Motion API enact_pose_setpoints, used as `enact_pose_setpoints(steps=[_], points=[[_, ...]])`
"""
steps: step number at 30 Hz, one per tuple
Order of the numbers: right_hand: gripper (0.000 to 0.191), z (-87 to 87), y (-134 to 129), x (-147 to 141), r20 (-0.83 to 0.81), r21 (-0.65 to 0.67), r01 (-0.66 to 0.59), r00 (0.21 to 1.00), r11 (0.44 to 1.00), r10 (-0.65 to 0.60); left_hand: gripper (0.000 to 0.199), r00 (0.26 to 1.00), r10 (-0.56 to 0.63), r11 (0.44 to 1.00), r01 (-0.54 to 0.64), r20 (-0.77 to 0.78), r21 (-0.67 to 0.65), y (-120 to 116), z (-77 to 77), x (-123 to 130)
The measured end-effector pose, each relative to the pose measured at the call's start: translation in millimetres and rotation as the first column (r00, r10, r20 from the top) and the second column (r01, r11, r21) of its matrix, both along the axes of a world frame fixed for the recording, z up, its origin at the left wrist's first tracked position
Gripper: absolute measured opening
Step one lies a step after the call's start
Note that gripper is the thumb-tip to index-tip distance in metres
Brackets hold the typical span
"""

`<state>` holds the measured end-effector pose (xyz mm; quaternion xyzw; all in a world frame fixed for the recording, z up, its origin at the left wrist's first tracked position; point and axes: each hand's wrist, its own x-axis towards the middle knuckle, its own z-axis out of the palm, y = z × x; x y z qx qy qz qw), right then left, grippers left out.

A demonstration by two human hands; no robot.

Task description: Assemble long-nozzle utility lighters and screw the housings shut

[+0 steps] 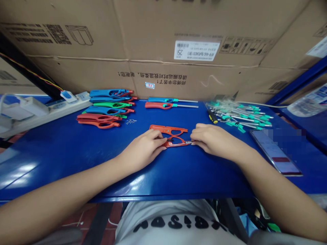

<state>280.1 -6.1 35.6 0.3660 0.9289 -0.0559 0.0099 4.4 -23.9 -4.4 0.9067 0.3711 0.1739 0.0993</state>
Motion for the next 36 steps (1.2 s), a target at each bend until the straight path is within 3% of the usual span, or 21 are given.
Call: enact_pose_setpoints(steps=[7,10,13,19,24,32,36], points=[[0.024,3.5,-3,-2,0.041,-0.019,0.064,0.997,0.998,-0.063,0.019,0.999,-0.002,1.000,0.003,0.047,-0.018,0,-1.4,0],[0.015,3.7,-2,4,-0.029,-0.127,0.086,0.996,0.988,-0.090,0.018,0.995,-0.009,0.999,0.013,0.094,-0.043,2,-2.9,0],[0.025,0.2,1,8,-0.154,-0.171,0.064,0.984,0.983,-0.091,0.018,0.991,-0.025,0.998,0.033,0.133,-0.058,3,-2.5,1],[0.018,-20.4,3,-6,-0.317,0.023,0.057,0.947,0.998,-0.047,0.028,0.991,-0.034,0.995,0.045,0.128,-0.084,2,3.6,-1],[0.013,-35.3,6,-20,-0.412,0.001,0.039,0.910,0.999,-0.035,0.028,0.981,-0.057,0.992,0.077,0.183,-0.103,1,-0.7,1],[0.017,-40.9,8,-26,-0.432,0.081,-0.084,0.895,0.993,0.110,0.024,0.965,-0.103,0.988,0.127,0.241,-0.089,3,-7.8,4],[0.026,-38.3,4,-27,-0.273,0.218,-0.112,0.947,0.970,0.171,0.024,0.973,-0.132,0.988,0.145,0.191,-0.054,2,-7.5,4]])
